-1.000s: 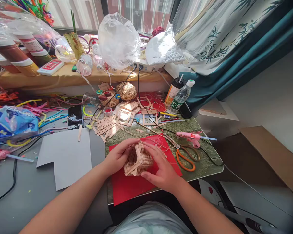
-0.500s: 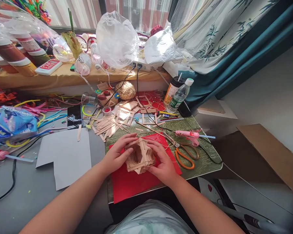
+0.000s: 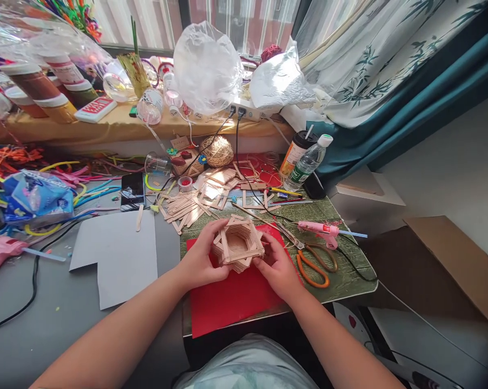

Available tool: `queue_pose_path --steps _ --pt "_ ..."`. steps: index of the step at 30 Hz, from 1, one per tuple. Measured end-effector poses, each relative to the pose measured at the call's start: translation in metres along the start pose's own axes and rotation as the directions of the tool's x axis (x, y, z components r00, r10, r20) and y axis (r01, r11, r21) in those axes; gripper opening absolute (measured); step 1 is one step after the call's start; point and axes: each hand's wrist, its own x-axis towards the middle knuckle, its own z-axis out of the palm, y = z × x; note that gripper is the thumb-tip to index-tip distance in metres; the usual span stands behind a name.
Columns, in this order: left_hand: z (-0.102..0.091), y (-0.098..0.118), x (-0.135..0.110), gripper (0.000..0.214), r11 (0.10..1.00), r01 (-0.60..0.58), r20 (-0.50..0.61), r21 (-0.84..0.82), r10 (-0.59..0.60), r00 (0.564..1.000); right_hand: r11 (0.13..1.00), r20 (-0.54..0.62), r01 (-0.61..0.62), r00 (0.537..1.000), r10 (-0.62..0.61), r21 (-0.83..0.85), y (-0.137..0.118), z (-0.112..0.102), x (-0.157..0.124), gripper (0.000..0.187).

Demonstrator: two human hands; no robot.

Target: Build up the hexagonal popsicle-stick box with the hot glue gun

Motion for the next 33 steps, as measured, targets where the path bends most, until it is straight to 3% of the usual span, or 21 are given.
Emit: queue_pose_path --steps 3,5,7,9,11,13,15,17,19,21,22,24,26,28,29,31,33 --pt "-0.001 0.0 0.003 0.102 0.999 -0.004 -0.036 0.046 0.005 0.999 0.959 0.008 0.005 1.0 -0.003 -0.284 -0.009 -0.018 0.002 0.05" --pt "-0.002 -0.001 0.003 0.102 0.999 -0.013 -0.049 0.041 0.015 0.999 0.934 0.049 0.042 0.998 -0.026 -0.356 -0.018 -0.032 0.004 0.025" --pt "-0.005 -0.002 0.002 0.103 0.999 -0.034 -0.015 0.004 0.034 0.999 0.971 0.004 -0.005 1.0 0.006 -0.239 -0.028 -0.043 0.008 0.022" --pt "-0.009 -0.004 0.001 0.104 0.995 -0.028 0.097 -0.097 0.037 0.995 0.994 -0.103 -0.1 0.989 0.105 0.045 -0.038 -0.052 0.015 0.027" --pt "-0.011 -0.005 -0.001 0.104 0.96 0.054 0.229 -0.274 0.01 0.973 0.933 -0.161 -0.145 0.965 0.207 0.329 -0.046 -0.06 0.025 0.03" --pt "-0.013 -0.005 -0.002 0.102 0.856 0.202 0.342 -0.476 -0.032 0.939 0.877 -0.223 -0.117 0.944 0.245 0.465 -0.05 -0.066 0.034 0.029" --pt "-0.013 -0.001 -0.002 0.1 0.687 0.342 0.406 -0.641 -0.074 0.911 0.866 -0.337 -0.048 0.909 0.244 0.498 -0.049 -0.07 0.04 0.028" --pt "-0.013 0.005 -0.002 0.099 0.518 0.409 0.397 -0.751 -0.141 0.907 0.889 -0.448 0.018 0.869 0.213 0.458 -0.044 -0.073 0.039 0.029" --pt "-0.013 0.01 0.0 0.099 0.437 0.366 0.289 -0.822 -0.236 0.928 0.952 -0.501 0.038 0.856 0.127 0.305 -0.036 -0.073 0.034 0.033" --pt "-0.013 0.011 0.003 0.096 0.465 0.261 0.119 -0.846 -0.312 0.943 1.0 -0.458 0.023 0.888 -0.03 -0.02 -0.028 -0.073 0.027 0.034" --pt "-0.014 0.01 0.004 0.093 0.509 0.206 0.037 -0.836 -0.322 0.946 0.977 -0.388 0.025 0.915 -0.108 -0.213 -0.024 -0.072 0.024 0.034" --pt "-0.014 0.004 0.006 0.083 0.643 0.115 -0.087 -0.757 -0.273 0.958 0.854 -0.203 0.065 0.96 -0.195 -0.517 -0.017 -0.071 0.02 0.042" --pt "-0.012 -0.001 0.006 0.075 0.828 0.04 -0.138 -0.559 -0.141 0.98 0.751 -0.073 0.1 0.978 -0.194 -0.652 -0.012 -0.069 0.019 0.053" --pt "-0.01 -0.003 0.005 0.075 0.966 -0.036 -0.079 -0.255 0.017 0.997 0.704 -0.001 0.116 0.986 -0.164 -0.701 -0.008 -0.068 0.019 0.051" --pt "-0.008 -0.003 0.004 0.077 0.991 -0.076 -0.008 -0.112 0.076 0.997 0.685 0.022 0.125 0.987 -0.157 -0.717 -0.008 -0.067 0.019 0.047" --pt "-0.005 0.0 0.002 0.081 0.987 -0.151 0.174 0.064 0.138 0.975 0.647 0.052 0.157 0.983 -0.178 -0.747 -0.008 -0.066 0.017 0.039" --pt "-0.002 0.003 0.001 0.078 0.972 -0.196 0.31 0.128 0.149 0.939 0.624 0.049 0.192 0.97 -0.238 -0.757 -0.009 -0.064 0.013 0.036"
